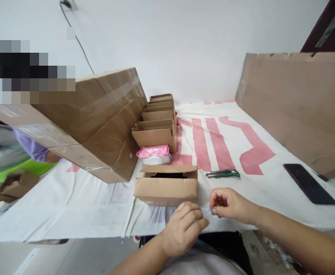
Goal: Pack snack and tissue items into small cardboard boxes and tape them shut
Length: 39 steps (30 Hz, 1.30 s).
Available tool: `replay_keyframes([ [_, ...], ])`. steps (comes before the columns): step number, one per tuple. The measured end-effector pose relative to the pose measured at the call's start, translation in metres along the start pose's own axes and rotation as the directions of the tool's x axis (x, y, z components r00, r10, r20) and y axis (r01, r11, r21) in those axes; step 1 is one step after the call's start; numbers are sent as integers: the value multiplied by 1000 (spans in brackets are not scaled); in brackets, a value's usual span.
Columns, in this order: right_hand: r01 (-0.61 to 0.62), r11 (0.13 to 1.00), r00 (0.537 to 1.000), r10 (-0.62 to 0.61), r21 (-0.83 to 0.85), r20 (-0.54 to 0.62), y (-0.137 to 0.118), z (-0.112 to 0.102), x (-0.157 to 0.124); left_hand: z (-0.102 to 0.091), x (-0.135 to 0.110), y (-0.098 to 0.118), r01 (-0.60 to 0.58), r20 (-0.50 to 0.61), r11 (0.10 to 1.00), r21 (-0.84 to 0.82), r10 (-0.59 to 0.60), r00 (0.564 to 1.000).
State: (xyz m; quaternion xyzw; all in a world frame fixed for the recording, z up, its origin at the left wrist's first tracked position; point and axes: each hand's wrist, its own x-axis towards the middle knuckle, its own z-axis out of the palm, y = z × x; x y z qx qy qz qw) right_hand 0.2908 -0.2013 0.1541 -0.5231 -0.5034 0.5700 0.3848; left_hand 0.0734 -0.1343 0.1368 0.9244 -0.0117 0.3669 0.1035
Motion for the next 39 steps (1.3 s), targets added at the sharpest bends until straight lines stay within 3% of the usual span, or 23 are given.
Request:
replay_keyframes([
  [3, -124, 945, 992, 119, -303, -37, 17, -17, -9, -2, -6, -3, 18, -3, 1000, -21, -18, 1000],
  [7, -304, 709, 949, 287, -637, -133, 44, -32, -18, -9, -12, -7, 50, -42, 999, -6, -50, 998],
  [12, -300, 599, 953, 222, -743, -206, 57, -30, -23, -23, -17, -11, 63, -69, 996, 65, -58, 996],
  [15, -262, 499, 965, 167, -826, -205, 57, -32, -24, -43, -18, -19, 102, -141, 980, 171, -78, 987],
  [17, -226, 465, 974, 138, -856, -182, 53, -36, -25, -61, -20, -30, 199, -227, 944, 263, -140, 964],
  [19, -172, 493, 985, 88, -853, -148, 46, -41, -24, -81, -25, -44, 410, -344, 846, 342, -294, 892],
  [20, -135, 517, 990, 41, -845, -133, 42, -43, -23, -90, -29, -53, 541, -400, 762, 355, -399, 825],
  [22, -44, 555, 989, -92, -830, -114, 32, -45, -20, -104, -38, -69, 764, -456, 567, 308, -617, 641],
  [24, 65, 562, 962, -256, -825, -98, 24, -43, -15, -111, -48, -80, 876, -390, 450, 173, -785, 481],
  [25, 121, 548, 940, -331, -827, -82, 20, -40, -13, -113, -52, -83, 896, -322, 438, 77, -839, 438],
  [26, 171, 527, 916, -396, -833, -63, 17, -36, -11, -113, -56, -85, 894, -252, 448, -30, -868, 427],
  [28, 256, 473, 870, -492, -843, -12, 12, -28, -6, -112, -62, -82, 832, -179, 509, -220, -860, 479],
  [30, 330, 431, 840, -540, -840, 53, 5, -21, -1, -114, -64, -76, 728, -180, 604, -323, -795, 579],
  [32, 391, 413, 818, -566, -823, 105, -6, -15, 4, -122, -61, -67, 637, -136, 693, -339, -706, 695],
  [34, 452, 409, 803, -574, -793, 161, -20, -9, 11, -134, -51, -58, 590, -5, 755, -287, -617, 787],
  [36, 524, 422, 789, -566, -740, 237, -35, -5, 18, -148, -35, -49, 567, 153, 808, -158, -548, 823],
  [39, 606, 443, 781, -489, -661, 388, -55, 3, 32, -158, -6, -40, 455, 367, 887, 82, -451, 814],
])
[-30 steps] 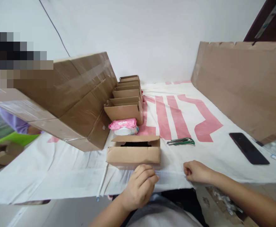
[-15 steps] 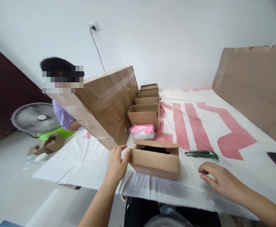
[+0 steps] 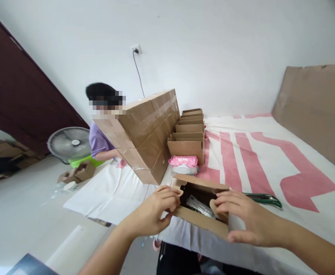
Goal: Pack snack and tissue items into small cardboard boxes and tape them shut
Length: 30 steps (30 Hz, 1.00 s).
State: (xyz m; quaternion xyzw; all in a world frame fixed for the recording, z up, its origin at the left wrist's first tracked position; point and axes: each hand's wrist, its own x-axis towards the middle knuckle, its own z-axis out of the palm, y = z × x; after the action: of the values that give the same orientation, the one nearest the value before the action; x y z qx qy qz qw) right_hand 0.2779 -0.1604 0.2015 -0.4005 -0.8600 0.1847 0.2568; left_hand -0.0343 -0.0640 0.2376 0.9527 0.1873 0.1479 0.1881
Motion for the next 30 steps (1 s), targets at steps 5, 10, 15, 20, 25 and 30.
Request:
replay_keyframes([
  [5, 53, 996, 981, -38, -75, 189, -1, 1, 23, 0, 26, 11, -219, 275, 934, 283, 139, 951],
  [10, 97, 981, 990, -77, -169, 121, -5, -5, 24, 3, 31, 1, -293, 326, 842, 454, 149, 934],
  [15, 79, 942, 996, -88, -327, -12, -4, -11, 3, 0, 22, -6, -279, 260, 695, 662, 136, 956],
  [20, 18, 899, 995, -60, -438, -82, 3, -6, -25, -2, 17, -9, -228, 265, 587, 776, 25, 964],
  [25, -28, 853, 981, -78, -521, -179, 9, 5, -51, -10, 22, -3, -265, 381, 527, 807, -123, 916],
  [30, -36, 803, 962, -133, -594, -238, 14, 19, -64, -29, 44, 13, -146, 365, 659, 737, -207, 907],
])
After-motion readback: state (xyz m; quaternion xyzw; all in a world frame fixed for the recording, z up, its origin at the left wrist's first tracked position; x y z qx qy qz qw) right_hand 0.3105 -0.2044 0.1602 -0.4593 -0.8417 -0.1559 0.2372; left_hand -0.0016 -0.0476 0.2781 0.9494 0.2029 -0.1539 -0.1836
